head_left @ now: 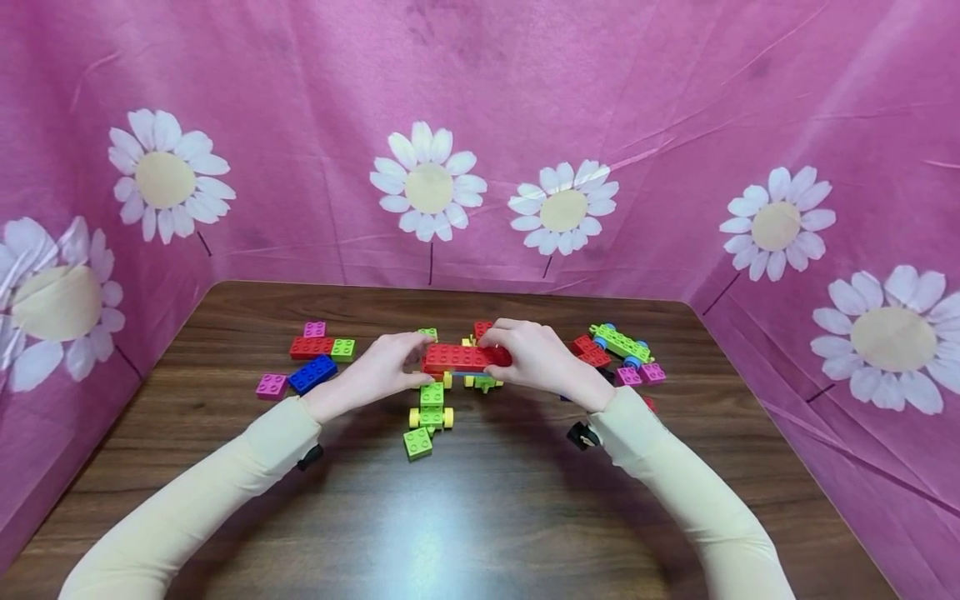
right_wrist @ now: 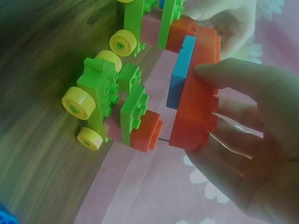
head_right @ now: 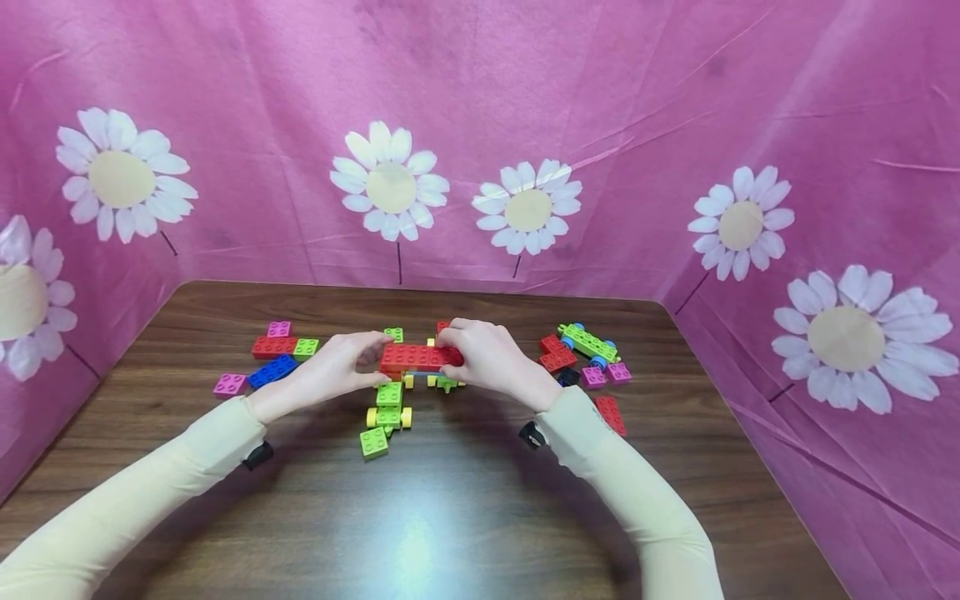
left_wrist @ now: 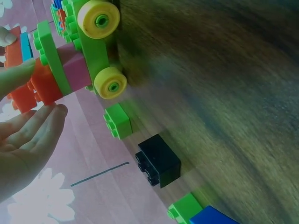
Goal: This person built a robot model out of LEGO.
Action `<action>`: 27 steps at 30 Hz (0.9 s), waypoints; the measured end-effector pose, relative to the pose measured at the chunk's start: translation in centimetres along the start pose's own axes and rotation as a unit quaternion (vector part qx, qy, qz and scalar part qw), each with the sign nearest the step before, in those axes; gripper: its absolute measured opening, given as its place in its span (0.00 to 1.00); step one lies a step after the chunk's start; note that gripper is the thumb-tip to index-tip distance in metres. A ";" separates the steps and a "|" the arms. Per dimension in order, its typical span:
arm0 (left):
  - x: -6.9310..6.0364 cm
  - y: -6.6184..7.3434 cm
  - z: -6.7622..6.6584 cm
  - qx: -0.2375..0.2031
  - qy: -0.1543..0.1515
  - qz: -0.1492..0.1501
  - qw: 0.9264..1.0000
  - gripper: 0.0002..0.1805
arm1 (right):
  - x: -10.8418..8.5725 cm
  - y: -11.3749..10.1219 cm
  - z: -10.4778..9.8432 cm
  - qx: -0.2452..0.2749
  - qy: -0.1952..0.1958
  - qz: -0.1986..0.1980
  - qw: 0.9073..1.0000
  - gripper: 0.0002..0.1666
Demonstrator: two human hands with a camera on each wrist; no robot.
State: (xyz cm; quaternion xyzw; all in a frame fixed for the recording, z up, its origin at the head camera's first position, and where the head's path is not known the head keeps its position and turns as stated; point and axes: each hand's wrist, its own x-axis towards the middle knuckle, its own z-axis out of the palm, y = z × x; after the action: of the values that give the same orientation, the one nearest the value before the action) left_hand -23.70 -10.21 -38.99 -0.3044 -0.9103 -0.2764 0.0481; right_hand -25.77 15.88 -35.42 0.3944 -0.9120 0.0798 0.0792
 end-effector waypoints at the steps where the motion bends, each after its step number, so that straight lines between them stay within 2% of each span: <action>1: 0.1 0.1 0.0 0.005 0.003 0.004 1.000 0.29 | 0.1 0.0 0.1 -0.001 -0.001 0.000 1.000 0.20; 5: 0.5 0.5 0.0 -0.002 0.005 0.002 1.000 0.29 | 0.4 -0.2 0.2 0.004 -0.005 -0.003 1.000 0.21; 14: 1.2 0.8 0.4 0.005 -0.011 0.008 1.000 0.21 | 0.8 -0.6 0.2 0.014 -0.008 -0.012 1.000 0.20; 27: 1.5 1.1 0.5 0.013 -0.017 0.000 1.000 0.21 | 0.7 0.0 0.4 0.032 -0.010 -0.016 0.999 0.21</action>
State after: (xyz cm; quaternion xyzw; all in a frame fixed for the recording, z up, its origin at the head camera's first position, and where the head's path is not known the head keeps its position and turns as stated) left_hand -24.26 -8.44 -38.54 -0.3081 -0.9145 -0.2596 0.0370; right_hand -26.23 15.29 -35.64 0.4122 -0.9033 0.1034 0.0584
